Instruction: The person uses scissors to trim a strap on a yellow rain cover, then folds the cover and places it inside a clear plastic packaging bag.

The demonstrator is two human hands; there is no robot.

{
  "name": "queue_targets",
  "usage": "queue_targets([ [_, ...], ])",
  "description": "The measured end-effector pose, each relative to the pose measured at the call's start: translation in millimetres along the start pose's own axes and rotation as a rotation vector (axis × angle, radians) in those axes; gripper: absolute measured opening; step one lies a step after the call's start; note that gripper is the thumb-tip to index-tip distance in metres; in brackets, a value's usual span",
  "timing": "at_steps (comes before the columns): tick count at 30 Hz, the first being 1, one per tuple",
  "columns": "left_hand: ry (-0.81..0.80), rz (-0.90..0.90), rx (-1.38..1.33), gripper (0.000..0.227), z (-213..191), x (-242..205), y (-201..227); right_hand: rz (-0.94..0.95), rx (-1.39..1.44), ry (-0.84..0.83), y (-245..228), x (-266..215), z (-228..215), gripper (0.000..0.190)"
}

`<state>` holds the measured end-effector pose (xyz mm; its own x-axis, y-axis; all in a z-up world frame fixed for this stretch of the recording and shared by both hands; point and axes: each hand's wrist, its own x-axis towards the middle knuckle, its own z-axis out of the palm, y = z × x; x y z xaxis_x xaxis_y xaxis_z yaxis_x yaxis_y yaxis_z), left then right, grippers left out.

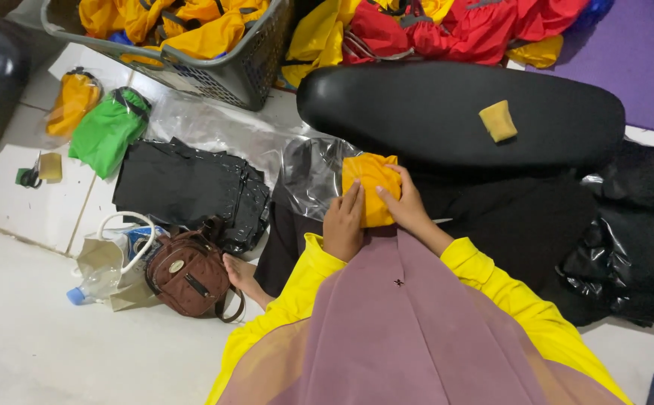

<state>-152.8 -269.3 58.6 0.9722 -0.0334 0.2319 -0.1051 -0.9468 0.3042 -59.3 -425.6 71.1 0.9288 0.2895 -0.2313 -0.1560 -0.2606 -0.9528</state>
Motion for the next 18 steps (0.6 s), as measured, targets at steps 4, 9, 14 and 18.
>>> queue_targets([
  [4, -0.043, -0.013, 0.024, 0.082, -14, 2, 3, 0.144, 0.366, -0.063, -39, -25, 11, 0.058],
  [9, 0.014, 0.022, 0.127, 0.083, 17, -3, -8, 0.128, 0.372, 0.064, 23, 2, 38, 0.060],
  [14, -0.074, 0.022, 0.052, 0.120, -42, 10, -3, 0.134, 0.122, 0.072, 33, 7, 44, 0.061],
  [18, -0.168, 0.067, 0.034, 0.139, -43, 17, -12, 0.199, 0.262, 0.121, 38, 13, 56, 0.055],
])
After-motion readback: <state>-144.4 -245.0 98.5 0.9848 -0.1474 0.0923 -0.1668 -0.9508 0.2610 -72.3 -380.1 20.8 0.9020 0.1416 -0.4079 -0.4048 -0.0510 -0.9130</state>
